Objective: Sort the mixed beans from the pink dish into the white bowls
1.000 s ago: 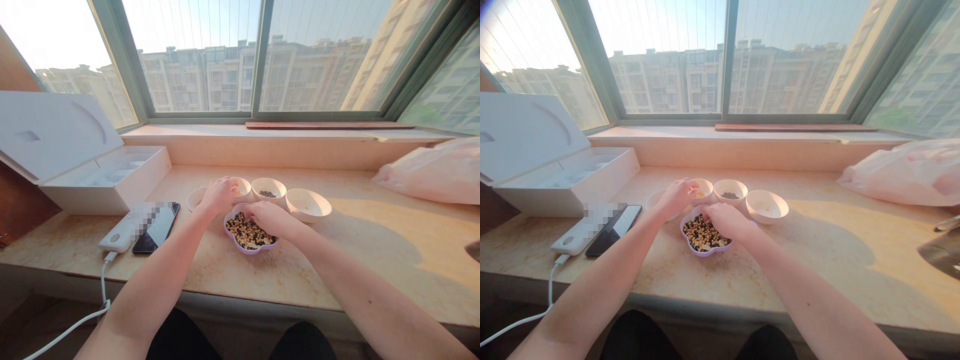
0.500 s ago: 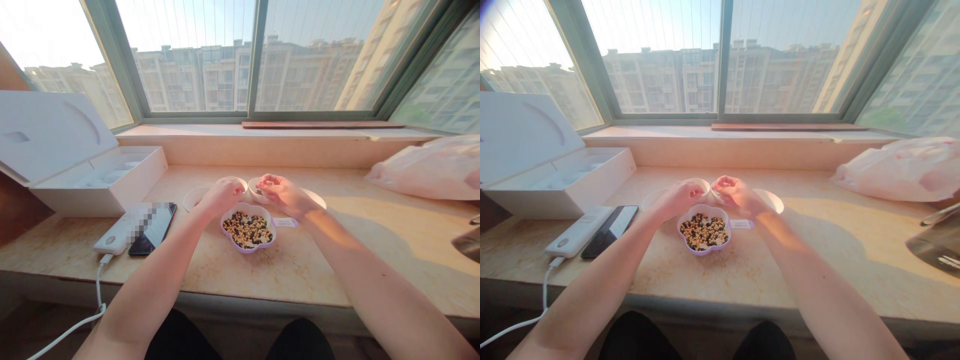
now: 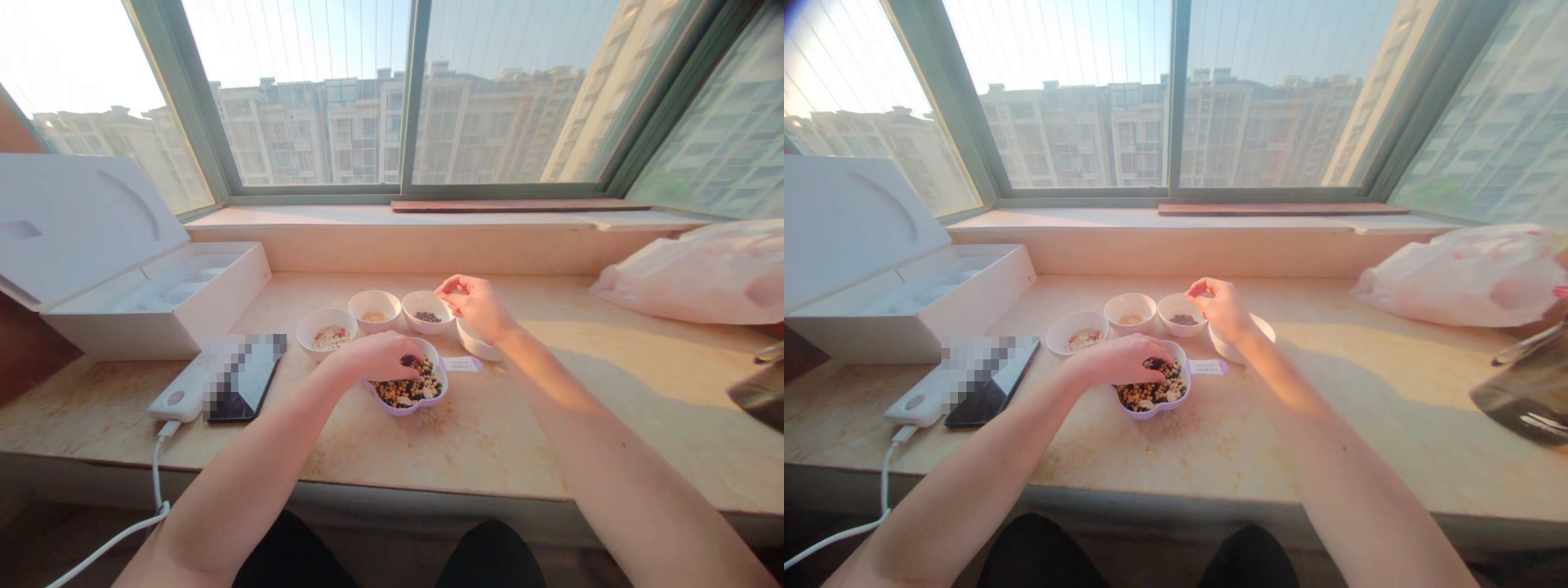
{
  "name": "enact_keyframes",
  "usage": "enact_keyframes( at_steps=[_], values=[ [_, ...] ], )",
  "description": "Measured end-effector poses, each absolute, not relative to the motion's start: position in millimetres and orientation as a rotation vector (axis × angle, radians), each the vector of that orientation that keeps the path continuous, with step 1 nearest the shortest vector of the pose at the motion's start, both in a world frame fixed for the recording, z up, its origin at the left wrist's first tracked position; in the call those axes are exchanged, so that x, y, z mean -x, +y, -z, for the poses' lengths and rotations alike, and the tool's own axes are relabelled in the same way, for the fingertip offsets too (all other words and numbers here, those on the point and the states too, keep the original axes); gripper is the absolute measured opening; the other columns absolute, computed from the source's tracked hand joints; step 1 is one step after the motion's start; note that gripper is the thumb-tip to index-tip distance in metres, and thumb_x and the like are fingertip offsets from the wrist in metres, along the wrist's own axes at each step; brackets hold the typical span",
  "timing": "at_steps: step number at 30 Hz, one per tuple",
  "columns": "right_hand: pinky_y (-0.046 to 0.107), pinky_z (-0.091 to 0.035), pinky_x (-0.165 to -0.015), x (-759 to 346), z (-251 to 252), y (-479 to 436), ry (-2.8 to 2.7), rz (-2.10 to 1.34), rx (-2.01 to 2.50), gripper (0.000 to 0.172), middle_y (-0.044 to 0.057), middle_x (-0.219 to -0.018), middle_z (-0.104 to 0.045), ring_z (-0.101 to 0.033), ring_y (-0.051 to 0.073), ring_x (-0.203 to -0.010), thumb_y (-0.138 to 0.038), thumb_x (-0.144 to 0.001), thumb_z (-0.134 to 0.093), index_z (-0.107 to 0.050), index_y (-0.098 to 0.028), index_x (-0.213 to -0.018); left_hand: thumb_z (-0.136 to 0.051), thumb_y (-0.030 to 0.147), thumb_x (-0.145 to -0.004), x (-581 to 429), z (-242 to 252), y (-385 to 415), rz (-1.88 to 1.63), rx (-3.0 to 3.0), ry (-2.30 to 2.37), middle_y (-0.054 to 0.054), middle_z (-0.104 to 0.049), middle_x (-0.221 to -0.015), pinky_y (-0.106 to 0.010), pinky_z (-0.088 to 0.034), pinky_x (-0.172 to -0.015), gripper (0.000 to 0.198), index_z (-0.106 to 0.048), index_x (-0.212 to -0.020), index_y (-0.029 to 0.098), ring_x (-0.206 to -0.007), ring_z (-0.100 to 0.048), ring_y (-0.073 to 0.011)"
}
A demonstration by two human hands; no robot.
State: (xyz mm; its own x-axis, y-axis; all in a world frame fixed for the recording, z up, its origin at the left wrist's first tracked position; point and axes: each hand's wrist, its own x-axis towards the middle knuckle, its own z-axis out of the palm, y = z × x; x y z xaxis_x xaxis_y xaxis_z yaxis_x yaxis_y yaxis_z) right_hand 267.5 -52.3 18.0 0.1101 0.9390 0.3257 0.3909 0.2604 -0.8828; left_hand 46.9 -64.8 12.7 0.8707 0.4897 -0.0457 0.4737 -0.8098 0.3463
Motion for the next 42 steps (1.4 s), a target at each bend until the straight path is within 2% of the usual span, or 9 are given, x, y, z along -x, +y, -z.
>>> enact_keyframes(
  at_steps=[2, 4, 9, 15, 22, 34, 42],
  values=[
    [0.032, -0.042, -0.066, -267, -15, -51, -1.617, -0.295, 1.467, 0.008, 0.003, -0.076, -0.066, -0.054, 0.017, -0.064, -0.023, -0.079, -0.060, -0.065, -0.020, -0.073, -0.064, 0.023, -0.087, -48, -11, -65, -0.102, -2.658, 0.723, -0.002, -0.078, -0.107, -0.027, -0.050, -0.080, 0.023, -0.079, -0.105, 0.026, -0.093, -0.071, -0.0203],
    [0.032, -0.044, -0.073, -266, -13, -50, -1.721, -0.102, 1.563, 0.014, 0.005, -0.081, -0.070, -0.060, 0.019, -0.072, -0.016, -0.080, -0.056, -0.068, -0.019, -0.074, -0.065, 0.019, -0.084, -49, -9, -64, -0.127, -2.630, 0.748, -0.002, -0.079, -0.107, -0.028, -0.051, -0.083, 0.027, -0.079, -0.104, 0.026, -0.095, -0.071, -0.0207],
    [0.031, -0.046, -0.078, -265, -10, -52, -1.866, -0.058, 1.689, 0.021, 0.007, -0.095, -0.075, -0.065, 0.022, -0.087, -0.010, -0.084, -0.054, -0.072, -0.019, -0.084, -0.062, 0.015, -0.084, -50, -6, -63, -0.105, -2.616, 0.775, -0.003, -0.079, -0.106, -0.029, -0.051, -0.084, 0.027, -0.080, -0.100, 0.025, -0.094, -0.071, -0.0207],
    [0.031, -0.046, -0.082, -263, -9, -54, -1.897, -0.073, 1.718, 0.022, 0.007, -0.100, -0.076, -0.067, 0.023, -0.096, -0.011, -0.088, -0.053, -0.073, -0.019, -0.089, -0.060, 0.011, -0.084, -49, -6, -63, -0.151, -2.579, 0.778, -0.003, -0.080, -0.106, -0.028, -0.050, -0.080, 0.028, -0.081, -0.099, 0.024, -0.095, -0.071, -0.0201],
    [0.031, -0.046, -0.083, -260, -11, -56, -1.900, -0.100, 1.751, 0.021, 0.007, -0.103, -0.076, -0.067, 0.023, -0.098, -0.011, -0.089, -0.053, -0.072, -0.019, -0.092, -0.053, 0.007, -0.081, -47, -9, -65, -0.172, -2.559, 0.790, -0.004, -0.080, -0.102, -0.027, -0.050, -0.074, 0.033, -0.079, -0.095, 0.022, -0.088, -0.070, -0.0194],
    [0.032, -0.046, -0.082, -256, -12, -59, -1.870, -0.096, 1.678, 0.018, 0.007, -0.104, -0.076, -0.066, 0.021, -0.092, -0.017, -0.092, -0.055, -0.073, -0.018, -0.094, -0.053, 0.007, -0.082, -46, -14, -70, -0.199, -2.551, 0.829, -0.003, -0.079, -0.093, -0.029, -0.049, -0.074, 0.030, -0.077, -0.091, 0.022, -0.081, -0.069, -0.0186],
    [0.034, -0.049, -0.080, -256, -14, -61, -1.848, -0.099, 1.683, 0.018, 0.008, -0.096, -0.077, -0.067, 0.023, -0.087, -0.020, -0.090, -0.057, -0.075, -0.018, -0.094, -0.052, 0.009, -0.085, -46, -11, -63, -0.179, -2.630, 0.817, -0.004, -0.078, -0.098, -0.028, -0.048, -0.076, 0.031, -0.078, -0.095, 0.023, -0.086, -0.068, -0.0192]
  ],
)
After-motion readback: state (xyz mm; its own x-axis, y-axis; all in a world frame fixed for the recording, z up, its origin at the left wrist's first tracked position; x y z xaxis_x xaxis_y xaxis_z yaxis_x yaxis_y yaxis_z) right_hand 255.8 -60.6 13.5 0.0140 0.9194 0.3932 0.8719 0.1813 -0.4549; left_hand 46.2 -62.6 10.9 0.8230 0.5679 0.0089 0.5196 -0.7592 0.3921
